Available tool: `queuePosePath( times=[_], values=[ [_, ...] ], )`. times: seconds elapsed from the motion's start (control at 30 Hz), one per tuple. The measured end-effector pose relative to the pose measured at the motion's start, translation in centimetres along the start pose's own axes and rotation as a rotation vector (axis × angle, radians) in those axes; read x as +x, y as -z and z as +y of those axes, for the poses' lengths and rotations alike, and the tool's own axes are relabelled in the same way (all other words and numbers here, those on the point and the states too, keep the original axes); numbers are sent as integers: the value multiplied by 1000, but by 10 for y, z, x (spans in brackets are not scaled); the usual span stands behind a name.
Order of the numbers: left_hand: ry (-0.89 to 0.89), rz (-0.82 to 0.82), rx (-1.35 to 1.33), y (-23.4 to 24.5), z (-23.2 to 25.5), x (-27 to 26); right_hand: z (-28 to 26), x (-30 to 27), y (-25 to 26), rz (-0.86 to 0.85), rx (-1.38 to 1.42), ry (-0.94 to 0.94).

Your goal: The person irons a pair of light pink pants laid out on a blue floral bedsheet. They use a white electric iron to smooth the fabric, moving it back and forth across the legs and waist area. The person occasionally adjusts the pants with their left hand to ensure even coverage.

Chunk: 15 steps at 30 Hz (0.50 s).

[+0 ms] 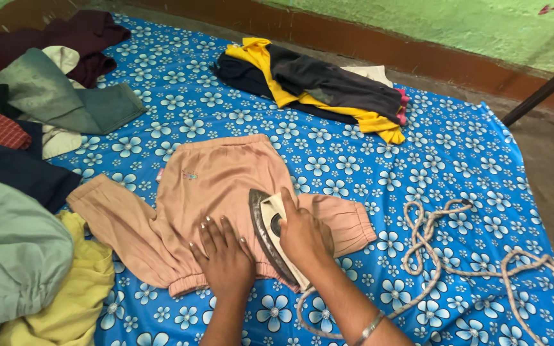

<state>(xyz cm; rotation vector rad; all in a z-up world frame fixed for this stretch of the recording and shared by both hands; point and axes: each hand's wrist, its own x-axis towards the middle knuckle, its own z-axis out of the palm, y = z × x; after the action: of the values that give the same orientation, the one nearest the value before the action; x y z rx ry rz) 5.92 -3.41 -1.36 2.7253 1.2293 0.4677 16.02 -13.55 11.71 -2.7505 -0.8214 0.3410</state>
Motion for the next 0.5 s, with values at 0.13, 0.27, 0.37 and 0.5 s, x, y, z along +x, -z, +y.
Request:
queuePosePath(
  times=[0.13, 0.27, 0.37, 0.5],
  values=[
    [8, -27, 14, -3, 1, -1, -6, 20, -6, 62, -20, 48],
    [-1, -12, 36, -8, -2, -6, -19, 39, -9, 53, -44, 62],
    [-3, -16, 21, -9, -4, -7, -24, 39, -5, -13, -23, 47],
    [0, -31, 12, -3, -3, -5, -19, 23, 4, -103, -46, 33]
  ],
)
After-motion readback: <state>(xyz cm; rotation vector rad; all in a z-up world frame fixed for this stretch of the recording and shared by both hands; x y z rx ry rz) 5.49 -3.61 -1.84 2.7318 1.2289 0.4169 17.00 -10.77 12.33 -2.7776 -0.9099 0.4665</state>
